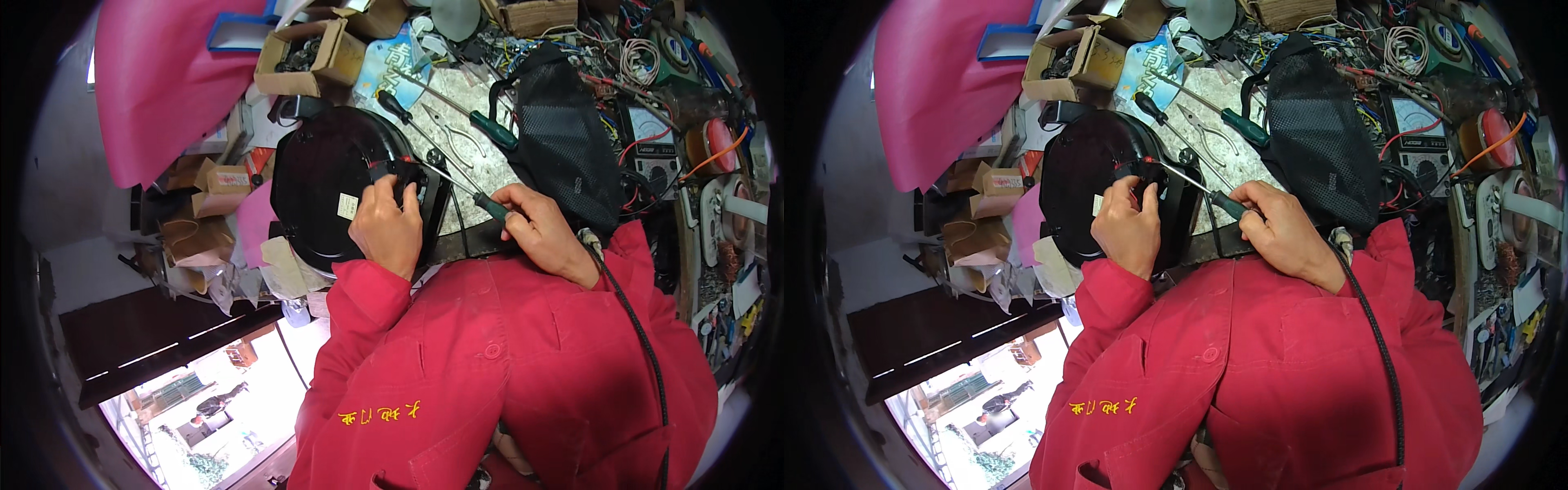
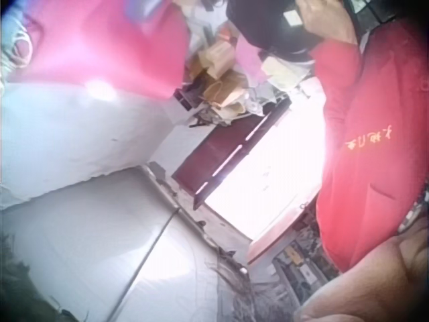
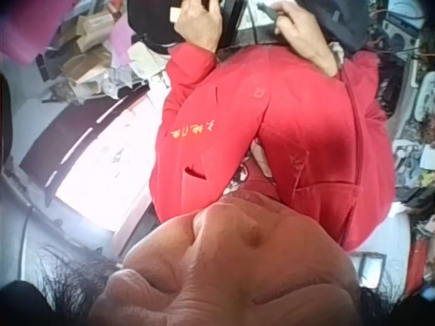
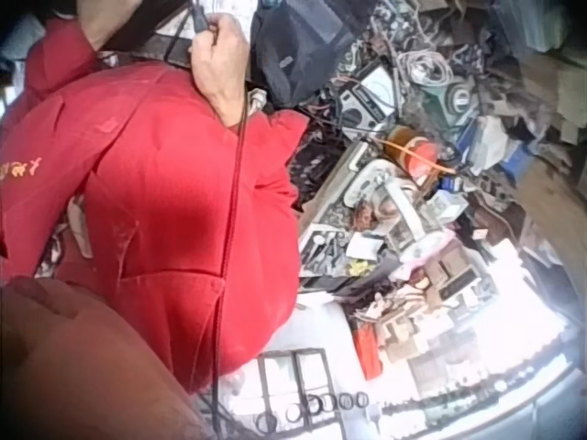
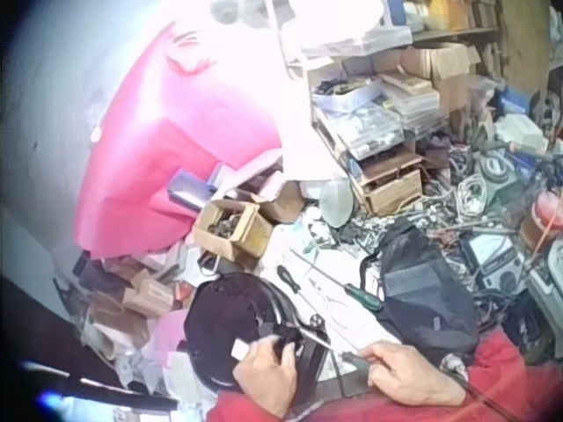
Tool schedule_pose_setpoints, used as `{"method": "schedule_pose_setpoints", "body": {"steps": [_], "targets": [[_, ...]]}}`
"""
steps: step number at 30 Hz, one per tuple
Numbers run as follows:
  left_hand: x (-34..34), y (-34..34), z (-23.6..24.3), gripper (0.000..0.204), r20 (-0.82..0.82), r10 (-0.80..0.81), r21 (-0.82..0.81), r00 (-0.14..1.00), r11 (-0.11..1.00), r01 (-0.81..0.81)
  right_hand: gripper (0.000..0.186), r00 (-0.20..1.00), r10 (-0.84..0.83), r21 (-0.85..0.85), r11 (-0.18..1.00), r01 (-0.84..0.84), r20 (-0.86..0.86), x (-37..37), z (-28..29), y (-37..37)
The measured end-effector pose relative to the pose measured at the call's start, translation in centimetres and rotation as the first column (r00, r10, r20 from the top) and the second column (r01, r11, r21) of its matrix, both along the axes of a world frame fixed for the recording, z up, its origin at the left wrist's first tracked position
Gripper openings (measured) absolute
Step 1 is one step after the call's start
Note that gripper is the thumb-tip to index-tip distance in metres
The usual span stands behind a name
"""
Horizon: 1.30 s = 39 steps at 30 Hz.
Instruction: The person works on the underside of a black circular appliance, using pliers and a screwdriver to strip, twist, and connect wires. They repeatedly adjust wire positions and tighten connections while handling the device and tools.
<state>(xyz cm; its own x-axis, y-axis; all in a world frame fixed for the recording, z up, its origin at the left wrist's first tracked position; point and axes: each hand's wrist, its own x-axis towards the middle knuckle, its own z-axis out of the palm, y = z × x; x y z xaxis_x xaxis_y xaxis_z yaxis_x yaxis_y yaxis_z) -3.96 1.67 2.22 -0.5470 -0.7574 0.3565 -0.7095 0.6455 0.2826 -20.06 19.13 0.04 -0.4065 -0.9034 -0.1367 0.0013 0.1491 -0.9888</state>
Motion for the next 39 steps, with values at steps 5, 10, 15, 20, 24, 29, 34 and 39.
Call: {"method": "schedule_pose_setpoints", "body": {"steps": [5,10,15,20,24,29,34,39], "targets": [[-0.6,-3.2,2.9,0.044,0.141,-0.186,0.020,0.972,0.983,0.185,0.029,0.999,-0.032,-0.033,0.999,0.033,0.007,-0.2,0.1,0.1],[-1.5,-5.7,3.8,0.042,0.283,-0.321,0.168,0.904,0.944,0.283,0.029,0.999,-0.033,-0.043,0.998,0.034,0.028,-0.1,-0.1,0.0],[-2.5,-7.8,2.7,0.037,0.288,-0.358,0.373,0.888,0.896,0.240,0.030,0.998,-0.048,-0.062,0.997,0.049,0.028,0.0,0.0,-0.1],[-2.0,-8.8,2.8,0.035,0.111,-0.374,0.482,0.921,0.830,0.279,0.030,0.996,-0.070,-0.074,0.994,0.074,0.051,0.0,0.1,-0.3],[0.5,-8.8,4.4,0.031,-0.059,-0.306,0.592,0.950,0.756,0.280,0.030,0.993,-0.018,-0.037,0.999,0.022,0.118,-0.3,0.4,-0.5],[4.3,-8.3,4.1,0.037,-0.285,-0.043,0.818,0.958,0.509,0.266,0.025,0.998,0.055,-0.048,0.997,-0.053,0.034,-0.1,0.8,-1.1],[6.3,-7.7,2.6,0.044,-0.423,0.113,0.853,0.899,0.386,0.352,0.026,0.972,-0.002,-0.194,0.980,-0.045,-0.236,0.4,0.8,-2.0],[6.5,-6.9,2.1,0.049,-0.441,0.125,0.837,0.889,0.415,0.357,0.032,0.934,0.013,-0.278,0.953,-0.120,-0.358,0.9,0.8,-3.0]]}}
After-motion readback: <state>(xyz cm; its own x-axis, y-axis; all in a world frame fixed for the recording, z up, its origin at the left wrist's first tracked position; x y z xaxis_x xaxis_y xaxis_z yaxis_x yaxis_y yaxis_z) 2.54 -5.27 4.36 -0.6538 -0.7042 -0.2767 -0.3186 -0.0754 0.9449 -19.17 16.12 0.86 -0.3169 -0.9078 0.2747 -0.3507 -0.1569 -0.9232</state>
